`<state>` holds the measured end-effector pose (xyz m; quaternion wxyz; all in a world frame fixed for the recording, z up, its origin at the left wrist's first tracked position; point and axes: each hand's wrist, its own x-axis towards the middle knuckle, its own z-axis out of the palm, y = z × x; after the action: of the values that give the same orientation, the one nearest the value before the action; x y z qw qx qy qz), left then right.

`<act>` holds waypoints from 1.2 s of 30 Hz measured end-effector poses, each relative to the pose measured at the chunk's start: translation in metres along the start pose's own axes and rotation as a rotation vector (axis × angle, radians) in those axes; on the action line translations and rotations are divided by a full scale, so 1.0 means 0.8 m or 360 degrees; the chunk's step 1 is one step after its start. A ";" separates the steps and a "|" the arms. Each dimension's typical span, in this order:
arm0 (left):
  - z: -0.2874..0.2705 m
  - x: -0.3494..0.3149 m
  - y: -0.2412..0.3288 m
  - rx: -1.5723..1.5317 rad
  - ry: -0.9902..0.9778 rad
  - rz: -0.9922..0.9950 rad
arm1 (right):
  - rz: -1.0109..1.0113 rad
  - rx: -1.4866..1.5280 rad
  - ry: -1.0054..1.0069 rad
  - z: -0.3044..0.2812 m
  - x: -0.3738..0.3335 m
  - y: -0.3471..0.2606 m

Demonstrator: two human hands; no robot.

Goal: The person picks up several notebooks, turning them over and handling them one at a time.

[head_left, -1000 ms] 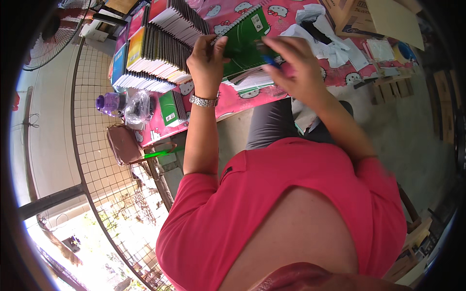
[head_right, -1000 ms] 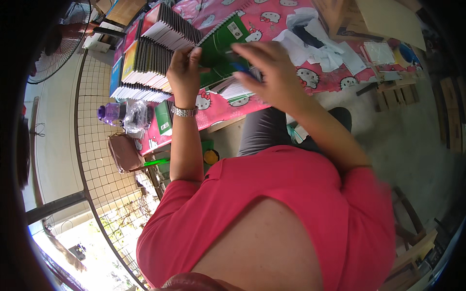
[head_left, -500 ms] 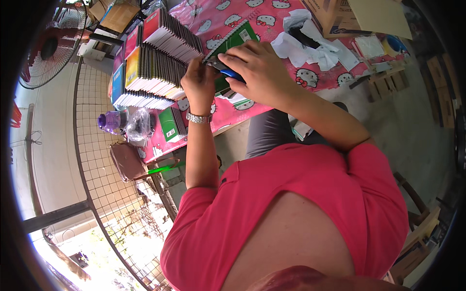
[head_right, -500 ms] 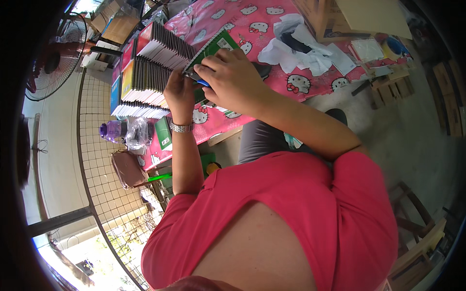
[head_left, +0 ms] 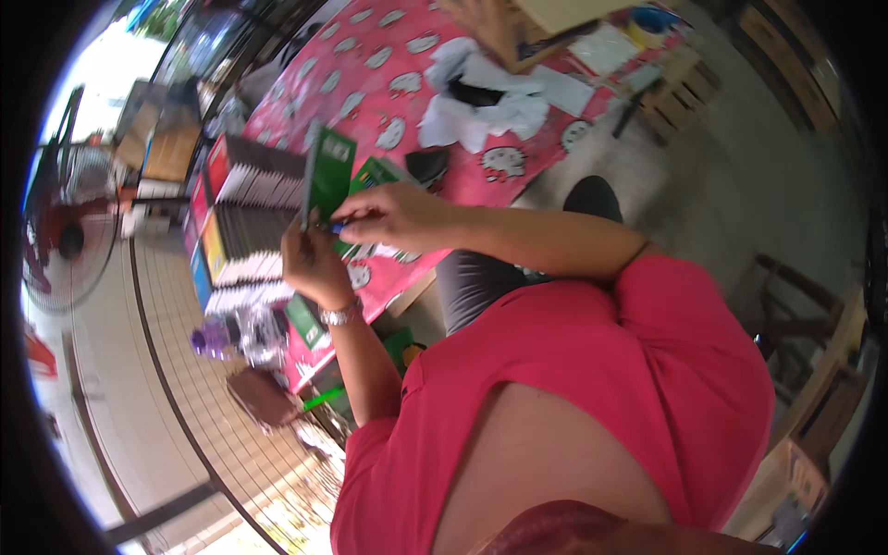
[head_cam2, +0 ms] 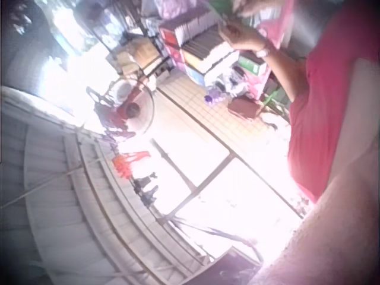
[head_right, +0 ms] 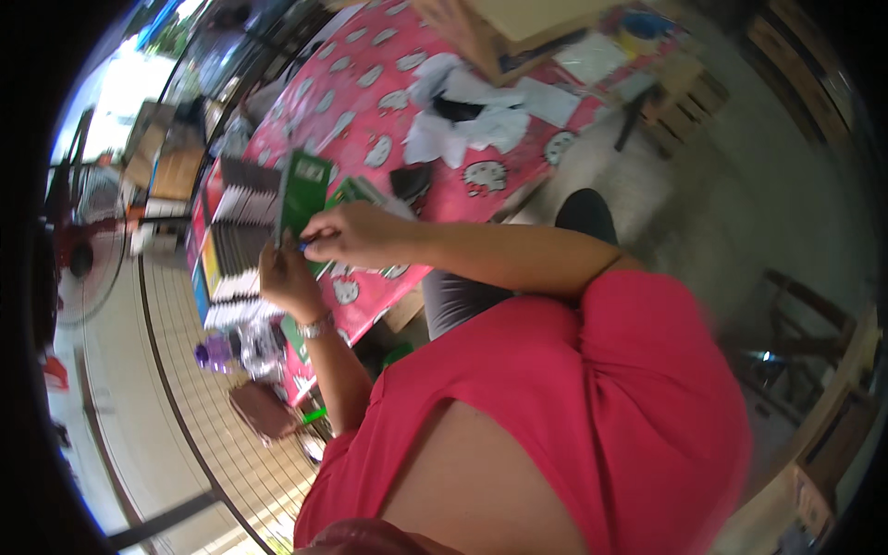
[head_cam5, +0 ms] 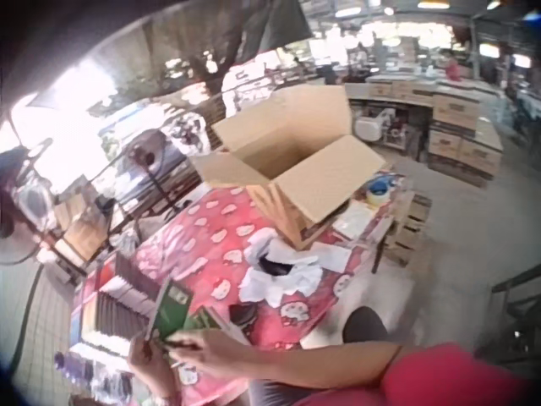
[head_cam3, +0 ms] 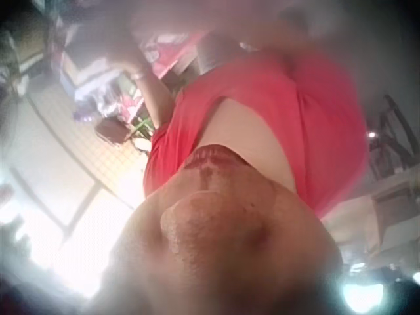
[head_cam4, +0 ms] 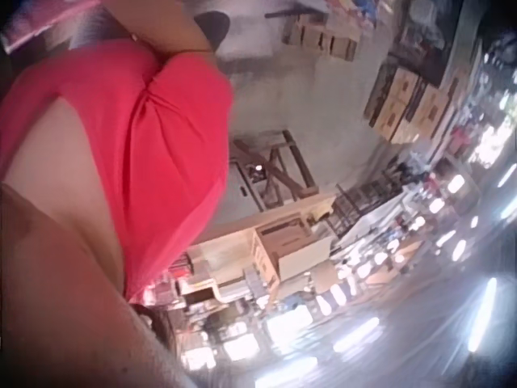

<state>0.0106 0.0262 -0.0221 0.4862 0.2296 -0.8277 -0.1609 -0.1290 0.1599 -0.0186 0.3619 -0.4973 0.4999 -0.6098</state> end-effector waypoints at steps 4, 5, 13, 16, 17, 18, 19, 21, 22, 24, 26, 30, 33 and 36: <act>-0.011 -0.014 0.013 -0.0241 0.0077 -0.0971 | -0.0545 -0.0888 0.1036 -0.068 -0.026 0.051; -0.019 -0.018 0.004 0.0171 -0.0066 -0.0742 | -0.0469 -0.1033 0.1110 -0.097 -0.032 0.080; -0.036 -0.028 -0.019 0.0904 -0.0479 -0.0390 | -0.0442 -0.1905 0.0871 -0.186 -0.104 0.216; -0.022 -0.006 0.019 0.0868 -0.0401 -0.0426 | -0.0290 -0.1883 0.1512 -0.299 -0.121 0.156; -0.009 0.003 0.040 0.0824 -0.0392 -0.0269 | -0.0471 -0.1471 0.2060 -0.354 -0.127 0.150; 0.002 0.007 0.058 0.0801 -0.0375 -0.0126 | -0.0031 -0.1181 0.2339 -0.407 -0.135 0.140; 0.019 0.010 0.067 0.0687 -0.0377 0.0023 | -0.0006 -0.1444 0.2454 -0.478 -0.156 0.148; 0.053 0.021 0.085 0.0466 -0.0365 0.0329 | 0.0308 -0.1531 0.2222 -0.571 -0.194 0.177; 0.070 0.025 0.104 0.0465 -0.0434 0.0321 | 0.0589 -0.1588 0.2041 -0.603 -0.214 0.191; 0.091 0.022 0.122 0.0480 -0.0545 0.0266 | 0.0831 -0.1743 0.1962 -0.634 -0.228 0.201; 0.101 0.022 0.117 0.0454 -0.0565 0.0257 | 0.1042 -0.1823 0.1930 -0.653 -0.227 0.207; 0.110 0.019 0.109 0.0435 -0.0648 0.0215 | 0.1387 -0.1910 0.1966 -0.657 -0.200 0.210; 0.116 0.018 0.112 0.0445 -0.0707 0.0223 | 0.1687 -0.1811 0.1785 -0.666 -0.172 0.196; 0.113 0.021 0.116 0.0495 -0.0705 0.0248 | 0.1786 -0.1619 0.1694 -0.686 -0.170 0.200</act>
<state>-0.0962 0.0992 -0.0077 0.2634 0.1962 -0.9437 -0.0403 -0.6363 0.3862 -0.2102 0.0651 0.0642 0.9754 -0.2005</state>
